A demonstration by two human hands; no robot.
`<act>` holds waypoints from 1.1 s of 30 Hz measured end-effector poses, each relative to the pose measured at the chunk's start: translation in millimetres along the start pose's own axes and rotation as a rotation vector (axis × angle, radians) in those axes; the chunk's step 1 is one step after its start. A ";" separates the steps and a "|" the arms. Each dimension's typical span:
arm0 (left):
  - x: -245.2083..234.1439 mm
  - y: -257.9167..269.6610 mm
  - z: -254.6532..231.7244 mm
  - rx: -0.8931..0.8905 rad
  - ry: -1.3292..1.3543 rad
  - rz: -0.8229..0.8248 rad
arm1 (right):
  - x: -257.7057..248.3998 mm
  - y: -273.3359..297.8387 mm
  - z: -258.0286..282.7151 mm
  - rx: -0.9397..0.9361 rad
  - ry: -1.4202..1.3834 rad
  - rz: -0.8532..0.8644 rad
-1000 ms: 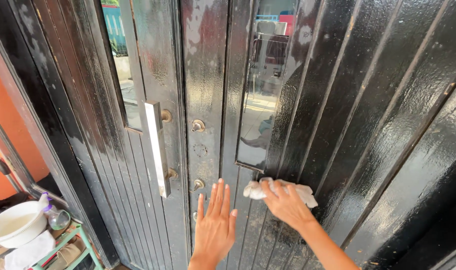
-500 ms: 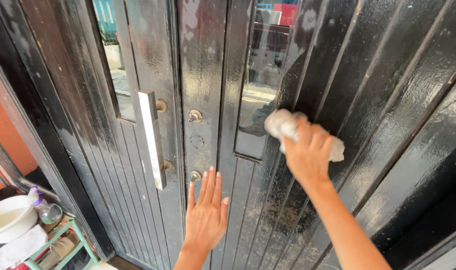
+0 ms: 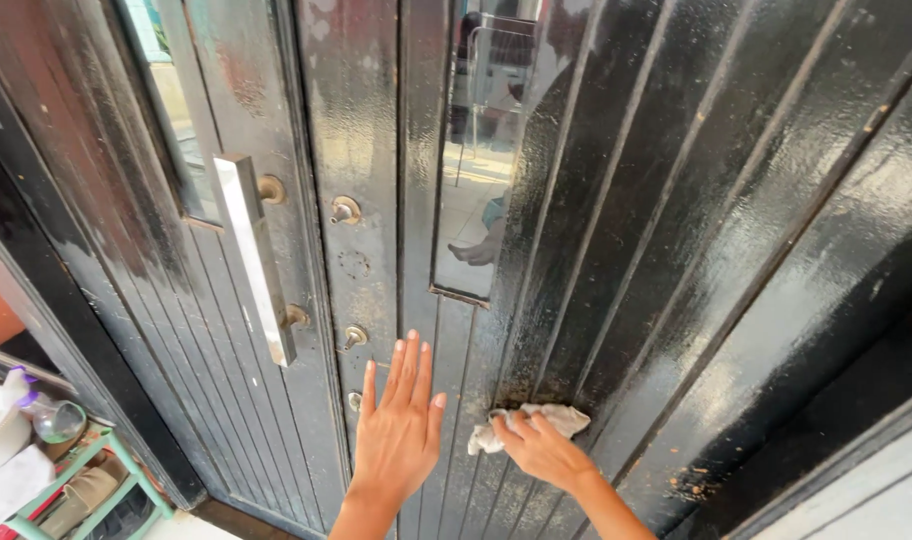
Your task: Cleaning the surface of a dark wooden door with a white cloth.
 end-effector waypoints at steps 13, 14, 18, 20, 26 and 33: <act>-7.3 -0.4 -30.6 -0.053 0.039 0.023 | -165.6 45.7 -274.7 0.910 0.095 -0.321; -7.4 -0.2 -34.2 -0.053 0.042 0.018 | -174.2 45.9 -268.4 0.865 0.264 -0.362; -3.1 4.1 -48.4 -0.062 0.050 0.021 | -129.0 57.6 -217.6 0.814 0.114 -0.363; -0.3 7.8 -54.2 -0.072 0.053 0.034 | -99.6 61.3 -172.4 0.742 0.074 -0.257; 4.3 21.9 -64.5 -0.078 0.031 0.064 | -2.1 99.1 -26.9 0.320 0.075 -0.022; 0.0 36.4 -67.3 -0.087 -0.002 0.091 | 46.9 137.1 32.0 -0.041 -0.002 0.149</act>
Point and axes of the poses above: each hand's wrist, its own y-axis away from the middle knuckle, its own x-axis out of the palm, z = x × y, the point moved 8 cm from there along -y, towards the middle knuckle, and after that the axes turned 4 degrees about -z, right-handed, at the moved point
